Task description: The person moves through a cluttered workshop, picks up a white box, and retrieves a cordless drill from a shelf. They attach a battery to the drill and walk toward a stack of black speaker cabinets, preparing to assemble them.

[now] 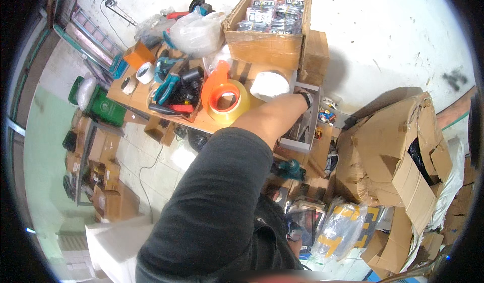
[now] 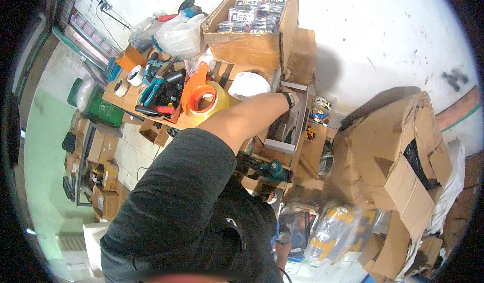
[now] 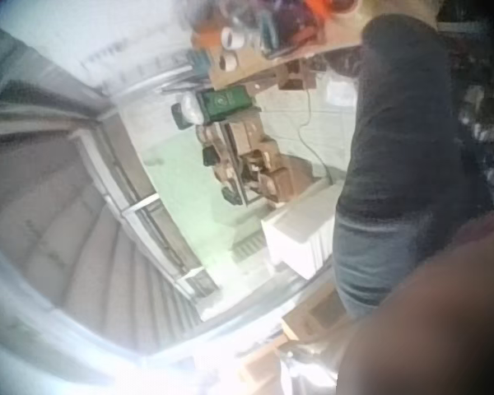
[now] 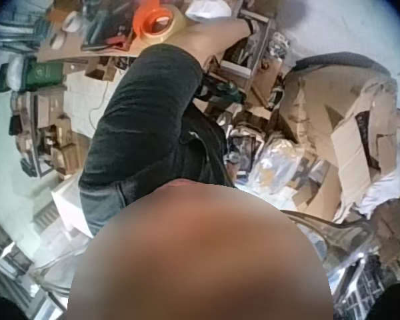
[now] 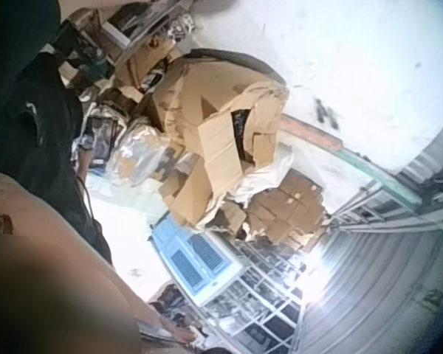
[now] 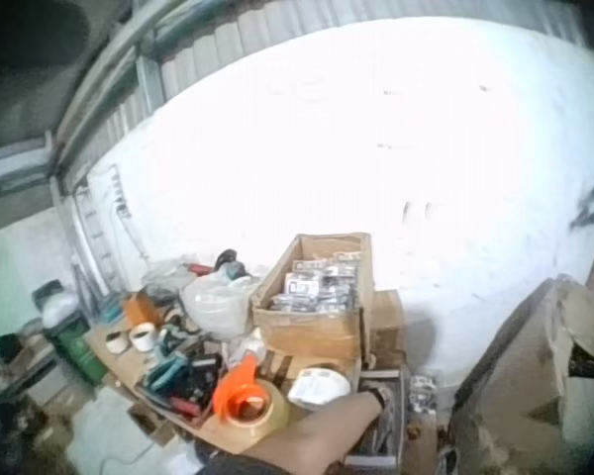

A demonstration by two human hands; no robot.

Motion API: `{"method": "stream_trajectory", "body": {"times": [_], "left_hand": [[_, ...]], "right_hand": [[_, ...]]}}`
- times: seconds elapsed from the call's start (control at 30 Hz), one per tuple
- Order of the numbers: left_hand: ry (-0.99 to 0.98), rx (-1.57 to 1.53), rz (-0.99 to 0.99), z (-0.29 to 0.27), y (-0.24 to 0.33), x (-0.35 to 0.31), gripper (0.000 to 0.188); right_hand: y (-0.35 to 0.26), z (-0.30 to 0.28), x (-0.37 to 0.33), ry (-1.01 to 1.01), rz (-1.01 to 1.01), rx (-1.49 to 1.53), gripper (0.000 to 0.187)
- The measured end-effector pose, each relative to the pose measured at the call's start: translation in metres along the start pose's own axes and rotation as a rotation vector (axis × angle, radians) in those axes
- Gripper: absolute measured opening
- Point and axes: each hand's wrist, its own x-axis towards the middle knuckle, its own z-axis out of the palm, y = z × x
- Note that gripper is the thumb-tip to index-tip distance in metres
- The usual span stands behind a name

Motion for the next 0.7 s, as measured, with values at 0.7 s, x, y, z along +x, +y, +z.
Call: {"method": "stream_trajectory", "body": {"times": [0.7], "left_hand": [[0.035,-0.175,-0.102,0.004,0.009,0.009,0.042]], "right_hand": [[0.036,0.005,-0.016,0.108,0.0,-0.074,0.027]]}}
